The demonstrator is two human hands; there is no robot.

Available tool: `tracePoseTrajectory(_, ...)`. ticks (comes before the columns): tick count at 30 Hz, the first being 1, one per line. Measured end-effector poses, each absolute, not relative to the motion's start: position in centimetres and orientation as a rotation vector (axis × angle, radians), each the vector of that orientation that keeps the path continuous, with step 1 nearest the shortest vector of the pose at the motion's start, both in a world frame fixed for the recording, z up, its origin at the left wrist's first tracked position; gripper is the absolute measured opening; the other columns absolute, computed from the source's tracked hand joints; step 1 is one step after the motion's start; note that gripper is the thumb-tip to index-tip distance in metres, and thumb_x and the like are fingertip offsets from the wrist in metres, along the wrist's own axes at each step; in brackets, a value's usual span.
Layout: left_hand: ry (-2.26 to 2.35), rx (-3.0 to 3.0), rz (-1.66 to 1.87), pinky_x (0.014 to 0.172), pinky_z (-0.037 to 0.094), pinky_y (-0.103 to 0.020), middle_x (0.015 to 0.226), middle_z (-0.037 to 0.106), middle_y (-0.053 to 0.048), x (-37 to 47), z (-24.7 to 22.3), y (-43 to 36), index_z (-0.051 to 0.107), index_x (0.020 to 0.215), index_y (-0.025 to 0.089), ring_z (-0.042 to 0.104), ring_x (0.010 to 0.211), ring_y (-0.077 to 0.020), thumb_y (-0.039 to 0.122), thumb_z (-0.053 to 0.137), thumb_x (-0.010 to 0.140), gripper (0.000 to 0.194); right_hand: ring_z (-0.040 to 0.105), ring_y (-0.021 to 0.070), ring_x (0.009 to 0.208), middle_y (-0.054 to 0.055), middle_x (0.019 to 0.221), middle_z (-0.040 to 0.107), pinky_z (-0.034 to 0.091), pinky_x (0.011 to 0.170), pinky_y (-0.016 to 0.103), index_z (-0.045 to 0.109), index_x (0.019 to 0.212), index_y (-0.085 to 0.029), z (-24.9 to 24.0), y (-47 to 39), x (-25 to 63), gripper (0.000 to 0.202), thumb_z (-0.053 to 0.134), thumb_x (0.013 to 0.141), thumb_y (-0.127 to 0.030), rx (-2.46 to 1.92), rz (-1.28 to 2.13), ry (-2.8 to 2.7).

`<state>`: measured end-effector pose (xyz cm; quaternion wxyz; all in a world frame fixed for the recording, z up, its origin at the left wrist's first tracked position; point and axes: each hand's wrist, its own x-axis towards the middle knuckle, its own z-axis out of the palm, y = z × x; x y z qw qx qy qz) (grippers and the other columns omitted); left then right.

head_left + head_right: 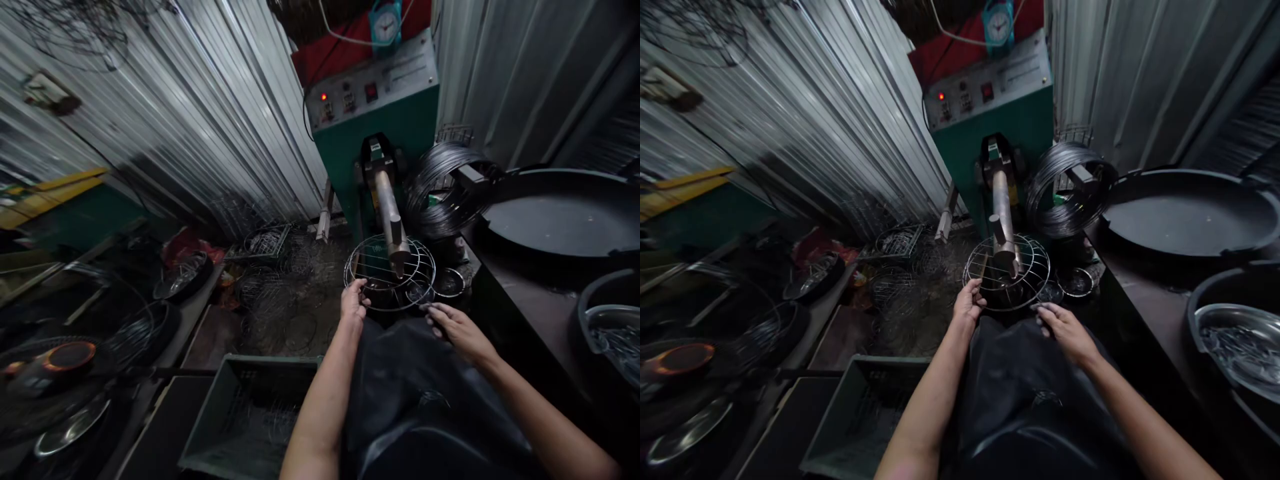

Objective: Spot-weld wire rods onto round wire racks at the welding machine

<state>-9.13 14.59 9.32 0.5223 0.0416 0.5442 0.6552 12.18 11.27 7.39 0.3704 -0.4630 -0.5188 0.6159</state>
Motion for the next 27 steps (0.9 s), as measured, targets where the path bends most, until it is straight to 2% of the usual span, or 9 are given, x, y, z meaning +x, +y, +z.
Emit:
tracePoseTrajectory(4,1.339,0.112,1.585,0.034,0.017,-0.017,0.05,0.031,0.01,-9.5,9.4,14.3,0.043,0.061,0.016,0.029,0.036,-0.0012,0.017,0.071,0.046,0.031,0.058,0.0167,0.06,0.004,0.07,0.063,0.047,0.057,0.029,0.062,0.094,-0.017,2.1,9.6,16.4,0.033,0.049,0.076,-0.041,-1.445,1.375,-1.592)
tracePoseTrajectory(8,1.355,0.129,1.59,0.034,0.018,-0.017,0.051,0.032,0.01,-9.3,9.4,14.3,0.045,0.062,0.016,0.029,0.036,-0.001,0.018,0.07,0.048,0.03,0.063,0.0227,0.081,0.01,0.088,0.066,0.048,0.073,0.033,0.055,0.101,-0.018,-1.7,7.7,18.4,0.031,0.048,0.072,-0.028,-1.68,1.04,-1.735)
tracePoseTrajectory(10,1.359,0.135,1.589,0.034,0.018,-0.017,0.051,0.034,0.01,-9.1,9.5,14.3,0.046,0.063,0.016,0.03,0.036,-0.0013,0.017,0.069,0.049,0.028,0.064,0.0226,0.08,0.01,0.085,0.065,0.047,0.071,0.032,0.051,0.099,-0.018,-2.5,7.2,18.4,0.028,0.046,0.073,-0.026,-1.743,0.965,-1.796)
tracePoseTrajectory(16,1.37,0.155,1.61,0.034,0.019,-0.017,0.051,0.034,0.01,-9.1,9.5,14.1,0.045,0.063,0.016,0.03,0.037,-0.001,0.018,0.071,0.048,0.03,0.057,0.0183,0.057,0.0,0.059,0.056,0.04,0.056,0.027,0.045,0.076,-0.023,-2.1,7.1,18.1,0.004,0.045,0.073,-0.025,-1.786,0.898,-1.939)
tracePoseTrajectory(22,1.395,0.153,1.602,0.033,0.019,-0.016,0.053,0.034,0.01,-9.0,9.4,13.9,0.045,0.064,0.016,0.03,0.037,-0.0007,0.019,0.072,0.048,0.032,0.056,0.0184,0.062,0.0,0.064,0.059,0.042,0.059,0.028,0.048,0.069,-0.023,-1.6,7.8,18.1,0.014,0.05,0.071,-0.037,-1.552,0.996,-1.902)
tracePoseTrajectory(27,1.425,0.15,1.604,0.033,0.02,-0.016,0.053,0.036,0.008,-9.2,9.6,13.8,0.046,0.064,0.016,0.03,0.038,-0.0013,0.015,0.068,0.055,0.025,0.057,0.0184,0.059,0.0,0.061,0.061,0.044,0.056,0.029,0.055,0.068,-0.023,-2.1,8.0,18.2,0.015,0.054,0.069,-0.039,-1.48,1.085,-1.911)
